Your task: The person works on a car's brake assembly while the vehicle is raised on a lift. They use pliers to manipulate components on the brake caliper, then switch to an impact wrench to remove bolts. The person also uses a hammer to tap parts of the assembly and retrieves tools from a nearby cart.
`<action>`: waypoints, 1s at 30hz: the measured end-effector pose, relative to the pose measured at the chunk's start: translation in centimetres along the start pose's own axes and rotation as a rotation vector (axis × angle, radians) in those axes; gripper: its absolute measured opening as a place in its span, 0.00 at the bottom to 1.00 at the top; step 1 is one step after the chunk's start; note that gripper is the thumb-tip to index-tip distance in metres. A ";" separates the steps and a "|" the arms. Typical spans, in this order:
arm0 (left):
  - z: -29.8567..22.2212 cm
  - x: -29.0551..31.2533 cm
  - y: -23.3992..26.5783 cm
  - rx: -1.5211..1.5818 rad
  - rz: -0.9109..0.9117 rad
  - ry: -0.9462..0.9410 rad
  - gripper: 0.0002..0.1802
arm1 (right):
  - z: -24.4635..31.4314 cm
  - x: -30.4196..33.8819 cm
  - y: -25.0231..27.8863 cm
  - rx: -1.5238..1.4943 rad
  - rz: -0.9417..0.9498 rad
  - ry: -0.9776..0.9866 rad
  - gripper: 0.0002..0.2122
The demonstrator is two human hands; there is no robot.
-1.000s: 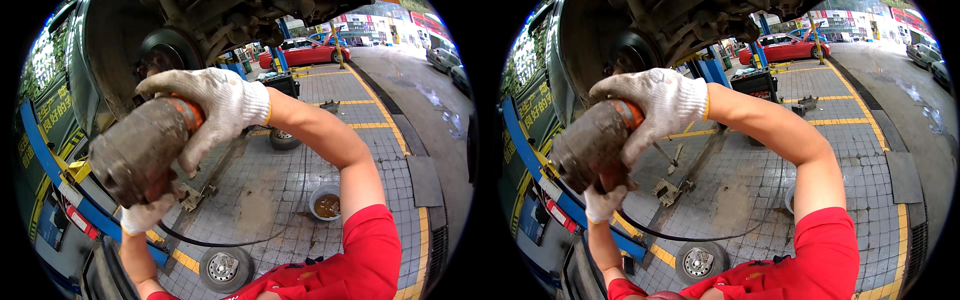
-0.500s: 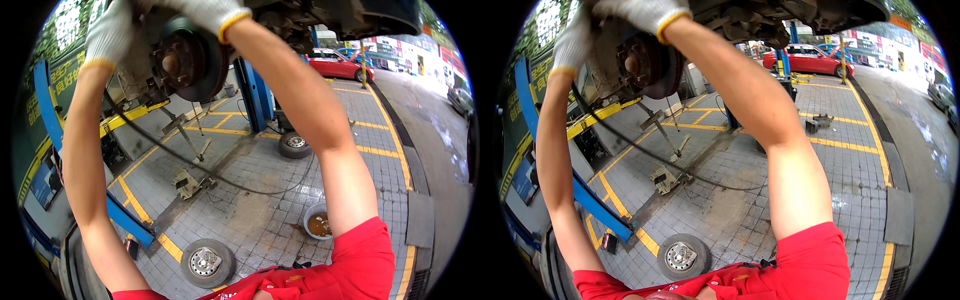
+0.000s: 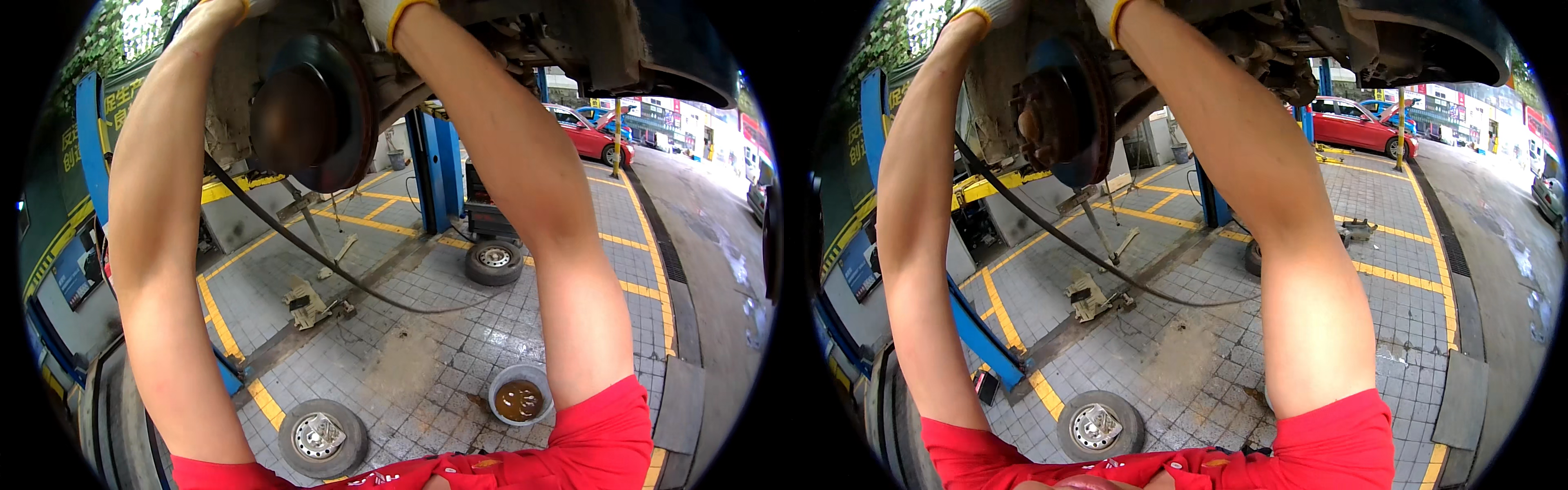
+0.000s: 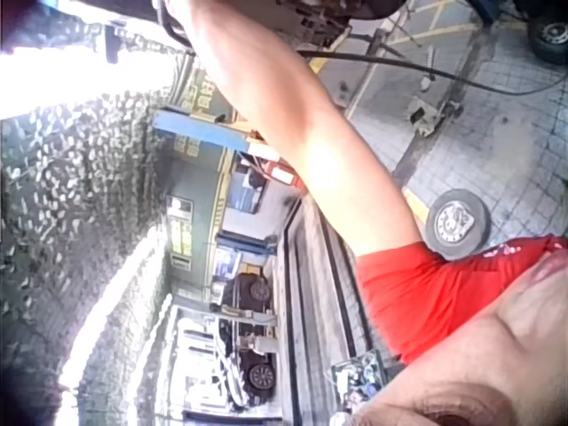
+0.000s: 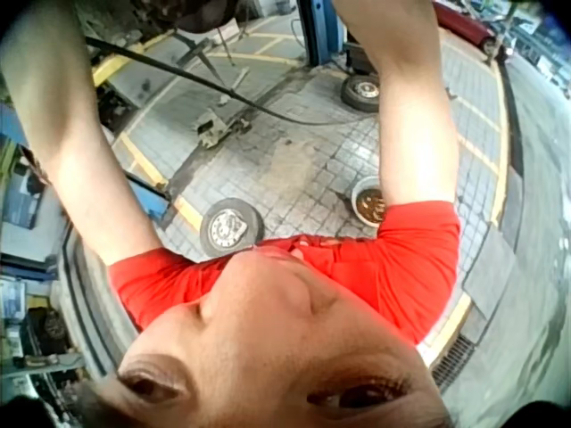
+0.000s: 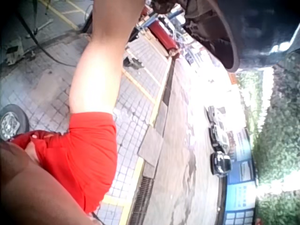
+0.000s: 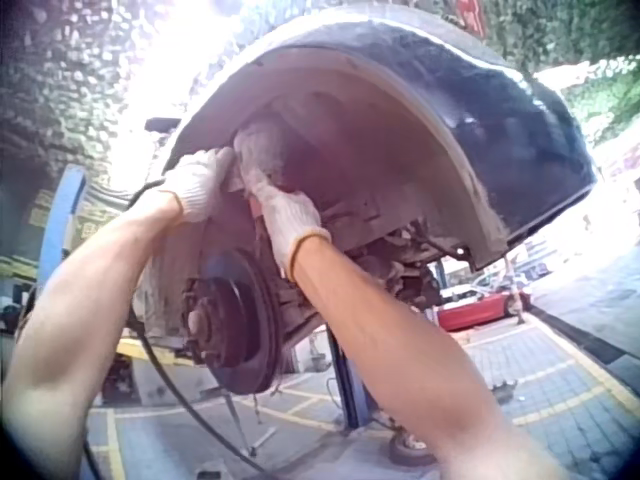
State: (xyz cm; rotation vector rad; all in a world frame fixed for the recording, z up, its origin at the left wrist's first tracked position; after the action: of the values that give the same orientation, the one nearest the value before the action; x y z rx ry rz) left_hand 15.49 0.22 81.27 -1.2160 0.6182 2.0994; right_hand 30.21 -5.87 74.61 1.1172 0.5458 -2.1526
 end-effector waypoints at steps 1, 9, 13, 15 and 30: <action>-0.3 0.2 -0.5 0.028 0.041 -0.002 0.23 | -0.9 -0.1 0.0 0.022 -0.083 -0.044 0.40; 1.7 -3.2 -8.2 0.133 0.154 -0.122 0.28 | -4.4 -4.8 -1.8 -0.395 0.155 0.109 0.24; 0.3 -3.1 -9.0 0.069 0.154 -0.115 0.32 | -5.8 -3.7 -0.3 -0.334 0.149 0.001 0.23; 0.0 -2.7 -8.0 0.122 0.174 -0.049 0.35 | -5.4 -2.9 -0.4 -0.289 0.114 -0.015 0.22; -0.2 -1.2 -6.9 0.187 0.037 0.073 0.42 | -4.9 -2.8 -1.2 -0.305 0.126 0.044 0.18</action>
State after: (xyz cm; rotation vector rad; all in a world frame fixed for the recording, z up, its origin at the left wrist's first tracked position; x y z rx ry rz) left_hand 20.98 4.49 81.64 -1.1869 0.8559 1.9843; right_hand 33.35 -1.06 74.37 1.0032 0.7731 -1.8657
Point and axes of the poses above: each hand's wrist, its own x-axis away from the middle knuckle, its own y-axis out of the back of the hand, z = x × y, the point moved 7 cm from there along -x, towards the middle knuckle, and after that the axes turned 3 degrees about z, right-handed, at the moved point
